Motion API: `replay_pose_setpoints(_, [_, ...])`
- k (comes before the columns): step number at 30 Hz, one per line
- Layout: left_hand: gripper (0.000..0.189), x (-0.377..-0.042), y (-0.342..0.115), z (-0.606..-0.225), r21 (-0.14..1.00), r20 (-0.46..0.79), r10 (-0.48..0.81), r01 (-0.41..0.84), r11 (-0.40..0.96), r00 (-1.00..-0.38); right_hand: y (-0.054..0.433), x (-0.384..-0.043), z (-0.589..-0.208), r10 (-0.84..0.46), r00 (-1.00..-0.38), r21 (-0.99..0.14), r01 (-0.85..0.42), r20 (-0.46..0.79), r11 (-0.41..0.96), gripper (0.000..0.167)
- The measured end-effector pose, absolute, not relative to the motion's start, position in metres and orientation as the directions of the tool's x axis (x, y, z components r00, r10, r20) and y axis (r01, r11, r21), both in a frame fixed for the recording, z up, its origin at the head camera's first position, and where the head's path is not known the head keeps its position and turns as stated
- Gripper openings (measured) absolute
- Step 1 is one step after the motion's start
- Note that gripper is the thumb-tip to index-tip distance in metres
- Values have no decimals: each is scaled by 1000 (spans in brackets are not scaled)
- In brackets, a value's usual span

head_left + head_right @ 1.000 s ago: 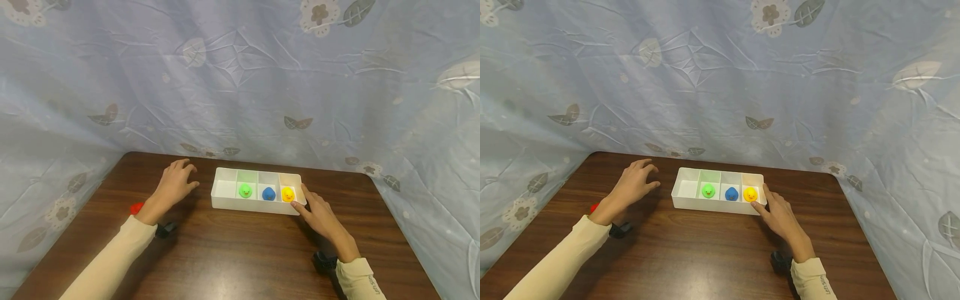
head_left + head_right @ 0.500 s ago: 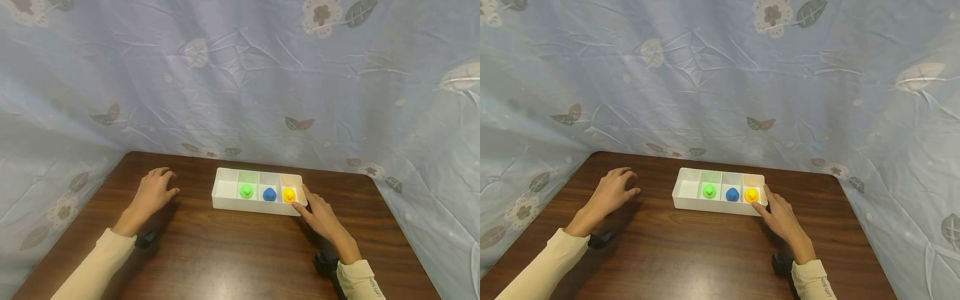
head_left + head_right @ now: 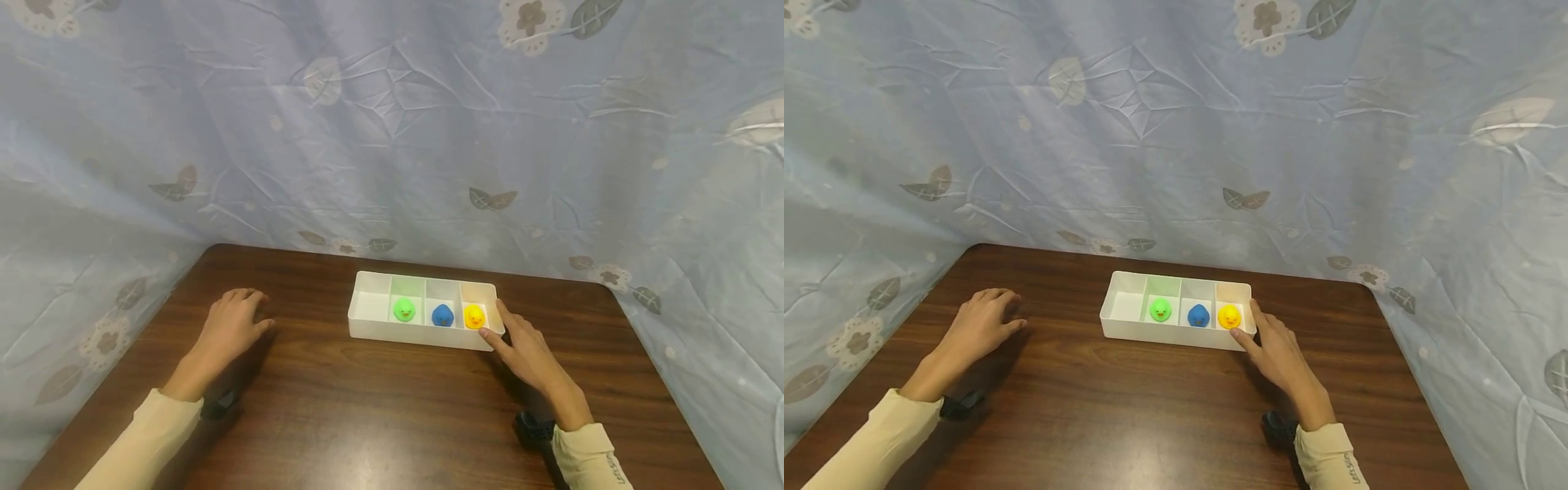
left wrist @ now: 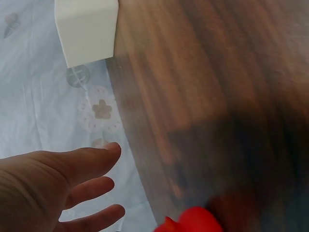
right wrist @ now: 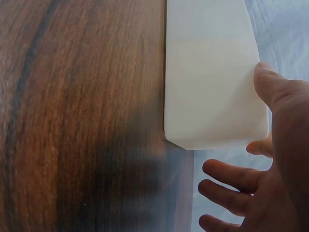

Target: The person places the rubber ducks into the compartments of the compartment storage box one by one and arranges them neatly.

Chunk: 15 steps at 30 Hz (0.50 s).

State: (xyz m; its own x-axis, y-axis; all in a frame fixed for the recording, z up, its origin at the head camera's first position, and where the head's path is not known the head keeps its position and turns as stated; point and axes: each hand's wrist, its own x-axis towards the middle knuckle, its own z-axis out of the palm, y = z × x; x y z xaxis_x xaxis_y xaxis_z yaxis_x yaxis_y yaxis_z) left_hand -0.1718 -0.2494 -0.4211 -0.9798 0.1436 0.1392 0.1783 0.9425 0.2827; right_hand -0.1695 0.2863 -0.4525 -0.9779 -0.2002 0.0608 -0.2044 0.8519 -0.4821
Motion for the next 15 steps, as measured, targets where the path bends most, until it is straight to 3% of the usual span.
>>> replay_pose_setpoints(15, [52,-152,-277,-428,265,103,127,151,952,-987,287,-169,-452,-195,-980,-494,-194,49,848,86])
